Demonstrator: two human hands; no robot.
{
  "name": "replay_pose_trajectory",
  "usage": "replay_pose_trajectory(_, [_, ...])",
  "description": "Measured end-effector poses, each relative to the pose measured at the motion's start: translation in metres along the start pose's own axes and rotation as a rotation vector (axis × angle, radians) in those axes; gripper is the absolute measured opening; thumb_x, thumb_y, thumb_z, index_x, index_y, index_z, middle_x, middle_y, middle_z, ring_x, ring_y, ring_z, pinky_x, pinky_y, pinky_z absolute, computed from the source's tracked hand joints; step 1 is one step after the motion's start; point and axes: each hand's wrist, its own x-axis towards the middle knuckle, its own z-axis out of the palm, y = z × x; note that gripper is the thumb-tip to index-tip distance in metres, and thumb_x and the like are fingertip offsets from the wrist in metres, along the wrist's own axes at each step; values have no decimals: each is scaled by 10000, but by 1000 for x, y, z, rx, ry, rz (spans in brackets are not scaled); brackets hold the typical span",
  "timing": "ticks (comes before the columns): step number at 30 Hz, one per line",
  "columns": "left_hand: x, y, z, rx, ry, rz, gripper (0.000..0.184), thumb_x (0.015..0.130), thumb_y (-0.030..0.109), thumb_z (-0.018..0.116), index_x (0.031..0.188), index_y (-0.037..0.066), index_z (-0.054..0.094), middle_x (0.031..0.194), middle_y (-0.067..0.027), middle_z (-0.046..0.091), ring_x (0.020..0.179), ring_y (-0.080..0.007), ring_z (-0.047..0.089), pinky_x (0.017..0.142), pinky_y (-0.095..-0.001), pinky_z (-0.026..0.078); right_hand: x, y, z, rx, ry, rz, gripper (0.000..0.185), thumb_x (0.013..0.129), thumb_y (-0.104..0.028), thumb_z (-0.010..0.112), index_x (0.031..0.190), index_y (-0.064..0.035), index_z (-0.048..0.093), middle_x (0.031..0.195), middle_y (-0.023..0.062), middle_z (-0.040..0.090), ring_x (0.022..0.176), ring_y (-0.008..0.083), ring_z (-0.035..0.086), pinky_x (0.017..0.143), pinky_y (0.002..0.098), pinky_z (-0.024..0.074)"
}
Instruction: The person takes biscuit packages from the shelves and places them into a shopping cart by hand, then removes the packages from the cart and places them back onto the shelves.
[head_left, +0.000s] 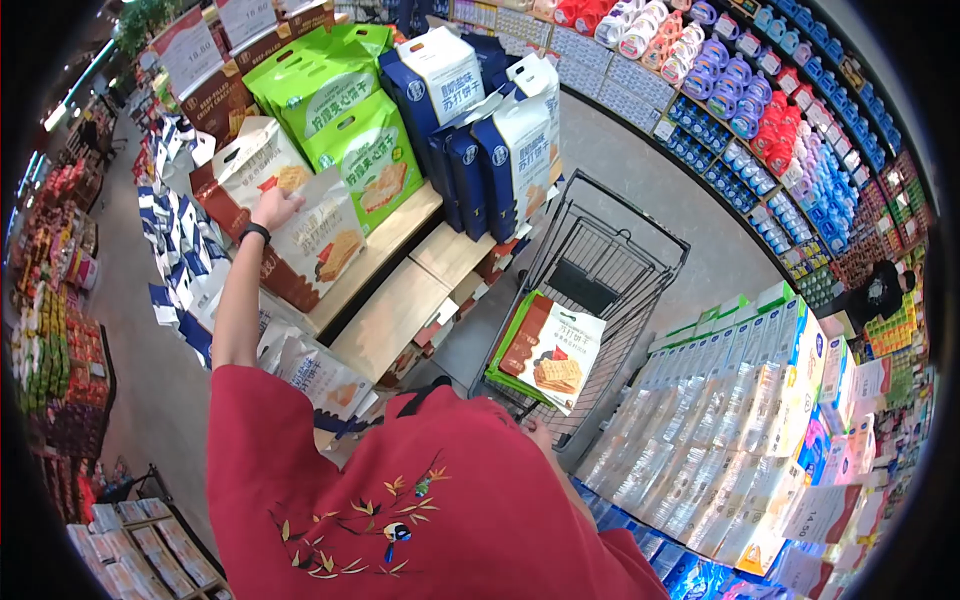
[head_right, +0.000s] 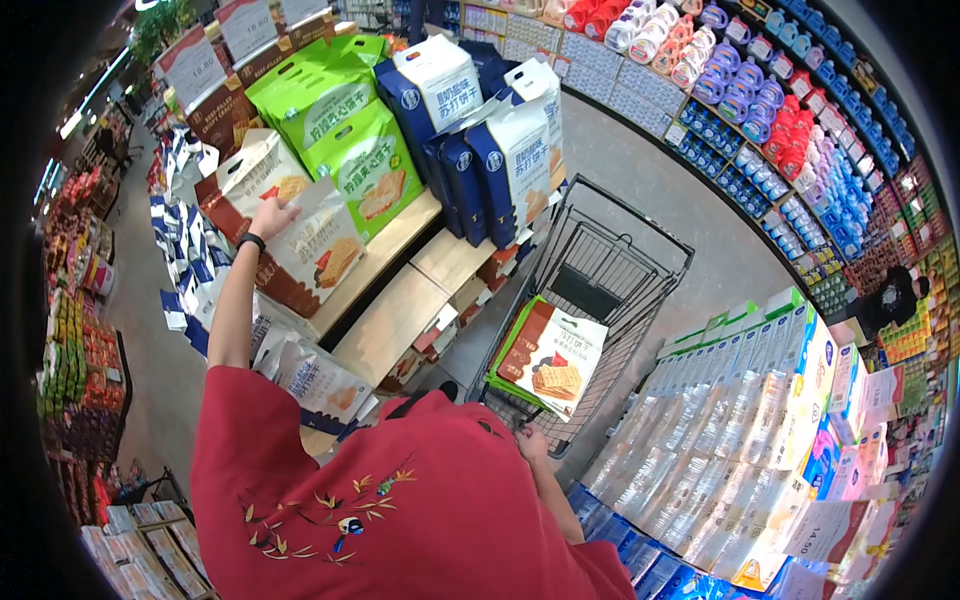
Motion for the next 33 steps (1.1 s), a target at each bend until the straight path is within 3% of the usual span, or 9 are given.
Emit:
replay_pose_trajectory(4, [-32, 71, -28, -64, 7, 124, 386, 827, 376, 669, 754, 1, 722, 733, -195, 691, 731, -302, 694, 747, -386, 525, 17, 28, 11, 193, 18, -45, 472, 851, -204, 737, 1242, 34, 617, 981, 90, 740, 896, 178, 693, 808, 300, 544])
replay_pose_trajectory(8, [-64, 137, -60, -113, -35, 270, 419, 871, 368, 650, 698, -13, 669, 619, -151, 608, 608, -230, 601, 645, -369, 473, 25, 28, 9, 212, 69, -82, 440, 858, -189, 727, 1215, 46, 623, 1016, 130, 737, 910, 196, 694, 825, 306, 539])
replay_pose_trajectory(13, [-138, 256, -116, -178, -112, 351, 440, 931, 364, 631, 686, -1, 647, 554, -59, 475, 539, -141, 441, 553, -350, 385, 9, -39, -25, 405, 49, -30, 450, 876, -206, 721, 1236, 44, 619, 1096, 137, 722, 1012, 195, 672, 910, 303, 508])
replay_pose_trajectory(16, [-176, 316, -134, -165, -174, 426, 429, 950, 348, 621, 701, -1, 642, 550, -25, 402, 548, -120, 375, 537, -339, 340, 32, -48, -19, 699, -36, -186, 451, 905, -186, 713, 1262, 56, 581, 1167, 164, 694, 1065, 225, 661, 946, 313, 507])
replay_pose_trajectory(20, [-228, 395, -148, -151, -242, 505, 423, 962, 341, 616, 701, 9, 643, 546, -2, 384, 543, -96, 366, 519, -318, 317, 3, -125, -67, 1006, -313, -325, 590, 945, -141, 682, 1441, 27, 410, 1395, 183, 541, 1307, 239, 522, 1077, 331, 435])
replay_pose_trajectory(24, [-260, 449, -148, -156, -327, 582, 417, 986, 337, 596, 712, 27, 652, 538, 12, 428, 527, -76, 378, 505, -295, 320, -29, -160, -93, 1256, -536, -615, 734, 874, -101, 732, 1499, -18, 355, 1469, 152, 480, 1390, 280, 432, 1147, 384, 366])
replay_pose_trajectory(25, [-269, 461, -146, -172, -341, 604, 421, 991, 338, 591, 715, 27, 651, 537, 11, 438, 519, -78, 385, 503, -296, 326, -33, -160, -90, 1349, -546, -607, 859, 775, -76, 809, 1505, -32, 357, 1481, 124, 477, 1401, 277, 416, 1157, 402, 349])
replay_pose_trajectory(28, [-281, 487, -137, -185, -407, 639, 416, 1010, 328, 567, 741, 29, 670, 534, -4, 484, 497, -95, 416, 499, -304, 352, -53, -152, -91, 1348, -563, -572, 994, 689, -314, 924, 1488, -60, 391, 1447, 73, 519, 1376, 255, 451, 1135, 412, 367])
replay_pose_trajectory(33, [-278, 511, -107, -81, -298, 797, 411, 1007, 311, 565, 744, 21, 691, 529, -42, 482, 491, -129, 422, 510, -329, 367, -100, -168, -111, 1670, -634, -604, 832, 726, -16, 832, 1451, -48, 426, 1423, 82, 528, 1328, 238, 496, 1129, 389, 392])
